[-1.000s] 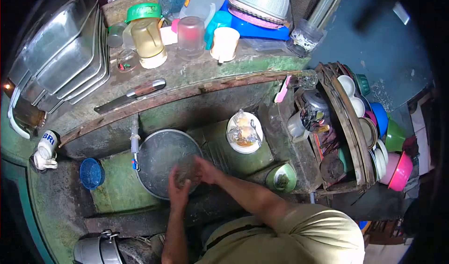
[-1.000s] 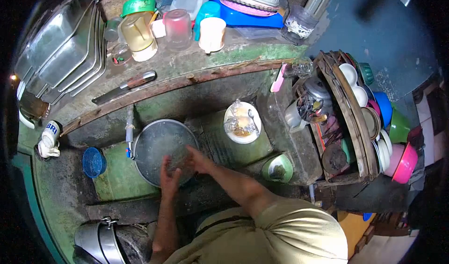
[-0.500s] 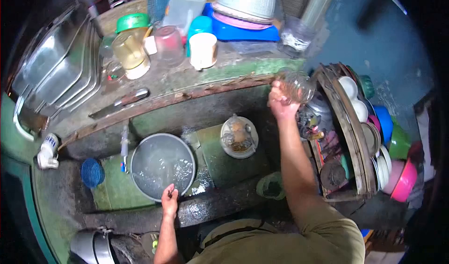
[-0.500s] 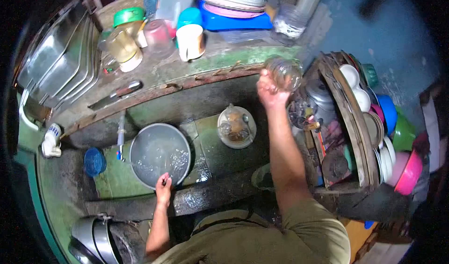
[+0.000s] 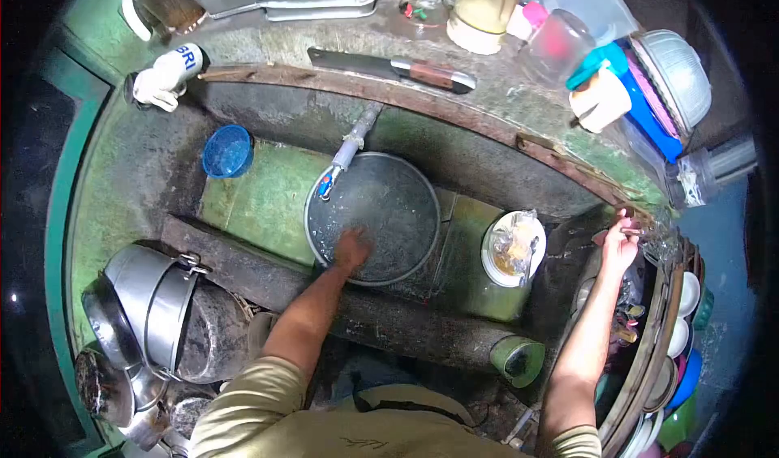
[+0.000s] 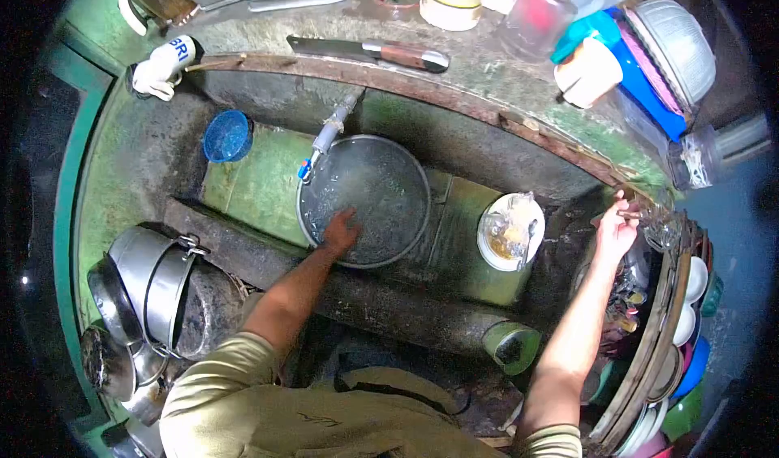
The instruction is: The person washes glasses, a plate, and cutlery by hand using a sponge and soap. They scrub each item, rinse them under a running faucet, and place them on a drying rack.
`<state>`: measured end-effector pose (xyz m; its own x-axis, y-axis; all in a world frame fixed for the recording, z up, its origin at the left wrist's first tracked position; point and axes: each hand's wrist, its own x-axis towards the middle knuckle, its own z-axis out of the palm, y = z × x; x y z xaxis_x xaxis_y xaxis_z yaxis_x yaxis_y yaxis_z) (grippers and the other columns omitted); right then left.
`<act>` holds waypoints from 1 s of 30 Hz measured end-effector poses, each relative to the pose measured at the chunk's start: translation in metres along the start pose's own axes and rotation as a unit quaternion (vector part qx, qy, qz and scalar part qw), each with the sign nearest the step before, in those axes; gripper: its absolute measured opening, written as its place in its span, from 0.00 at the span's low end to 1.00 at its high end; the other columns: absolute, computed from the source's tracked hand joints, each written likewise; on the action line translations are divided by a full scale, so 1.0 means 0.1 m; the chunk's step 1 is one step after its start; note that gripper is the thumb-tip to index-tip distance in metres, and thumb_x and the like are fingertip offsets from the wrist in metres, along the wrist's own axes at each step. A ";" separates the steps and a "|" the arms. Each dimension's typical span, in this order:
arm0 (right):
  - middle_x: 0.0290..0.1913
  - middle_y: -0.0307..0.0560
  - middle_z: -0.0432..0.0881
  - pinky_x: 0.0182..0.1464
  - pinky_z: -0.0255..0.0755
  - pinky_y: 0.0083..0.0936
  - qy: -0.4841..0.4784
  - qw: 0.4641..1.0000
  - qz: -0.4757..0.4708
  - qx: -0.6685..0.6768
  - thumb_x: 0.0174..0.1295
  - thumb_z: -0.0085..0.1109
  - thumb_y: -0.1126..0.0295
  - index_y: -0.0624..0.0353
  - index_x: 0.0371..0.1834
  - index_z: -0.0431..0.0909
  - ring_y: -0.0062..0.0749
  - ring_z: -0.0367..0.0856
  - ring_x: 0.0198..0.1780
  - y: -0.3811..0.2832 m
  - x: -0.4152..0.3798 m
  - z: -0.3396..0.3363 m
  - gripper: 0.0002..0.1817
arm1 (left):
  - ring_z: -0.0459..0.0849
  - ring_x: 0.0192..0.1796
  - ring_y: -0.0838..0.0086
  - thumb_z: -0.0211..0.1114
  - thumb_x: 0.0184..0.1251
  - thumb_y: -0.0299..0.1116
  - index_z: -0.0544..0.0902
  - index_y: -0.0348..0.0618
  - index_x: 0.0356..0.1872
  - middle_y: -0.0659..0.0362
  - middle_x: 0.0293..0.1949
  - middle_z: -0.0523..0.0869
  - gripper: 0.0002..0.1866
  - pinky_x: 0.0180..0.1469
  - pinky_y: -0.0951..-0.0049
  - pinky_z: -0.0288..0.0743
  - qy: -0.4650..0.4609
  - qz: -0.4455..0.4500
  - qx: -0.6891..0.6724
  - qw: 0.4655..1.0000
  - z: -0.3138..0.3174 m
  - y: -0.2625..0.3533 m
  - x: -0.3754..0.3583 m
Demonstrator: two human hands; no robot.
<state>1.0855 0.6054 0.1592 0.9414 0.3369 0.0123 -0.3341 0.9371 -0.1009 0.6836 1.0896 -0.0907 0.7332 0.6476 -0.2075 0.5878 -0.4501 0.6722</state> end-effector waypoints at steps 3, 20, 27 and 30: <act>0.60 0.59 0.73 0.65 0.69 0.37 -0.035 0.994 0.047 -0.093 0.64 0.56 0.63 0.69 0.62 0.66 0.46 0.73 0.61 0.39 -0.48 0.19 0.27 | 0.75 0.61 0.53 0.69 0.56 0.44 0.74 0.55 0.61 0.48 0.57 0.79 0.29 0.66 0.56 0.64 -0.040 0.112 -0.024 0.993 0.15 0.44 0.02; 0.37 0.48 0.81 0.31 0.80 0.27 0.277 0.753 0.265 -0.535 0.73 0.43 0.55 0.61 0.51 0.69 0.30 0.80 0.30 2.78 -2.09 -0.31 0.19 | 0.82 0.38 0.64 0.74 0.53 0.41 0.78 0.43 0.34 0.58 0.35 0.83 0.17 0.39 0.68 0.77 -0.159 -0.167 -0.470 0.852 -0.36 0.24 -0.05; 0.39 0.40 0.78 0.35 0.73 0.19 0.082 0.646 0.375 -0.659 0.73 0.46 0.57 0.56 0.49 0.72 0.21 0.77 0.35 4.11 -1.47 0.11 0.15 | 0.83 0.42 0.62 0.56 0.61 0.57 0.81 0.46 0.44 0.57 0.40 0.84 0.25 0.44 0.53 0.78 -0.250 -0.291 -0.787 0.483 -0.96 0.51 -0.10; 0.41 0.42 0.79 0.41 0.74 0.23 0.026 0.614 0.395 -0.683 0.69 0.53 0.56 0.56 0.52 0.73 0.26 0.78 0.39 4.53 -1.34 0.08 0.17 | 0.82 0.45 0.60 0.55 0.61 0.55 0.80 0.47 0.46 0.58 0.43 0.84 0.24 0.47 0.53 0.78 -0.247 -0.205 -0.769 0.553 -0.96 0.19 0.12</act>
<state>0.8074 0.9855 0.1201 0.5229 0.6012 -0.6042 -0.3700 -0.4785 -0.7963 0.6701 1.1481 -0.0120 0.8730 0.0826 -0.4806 0.0327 0.9734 0.2268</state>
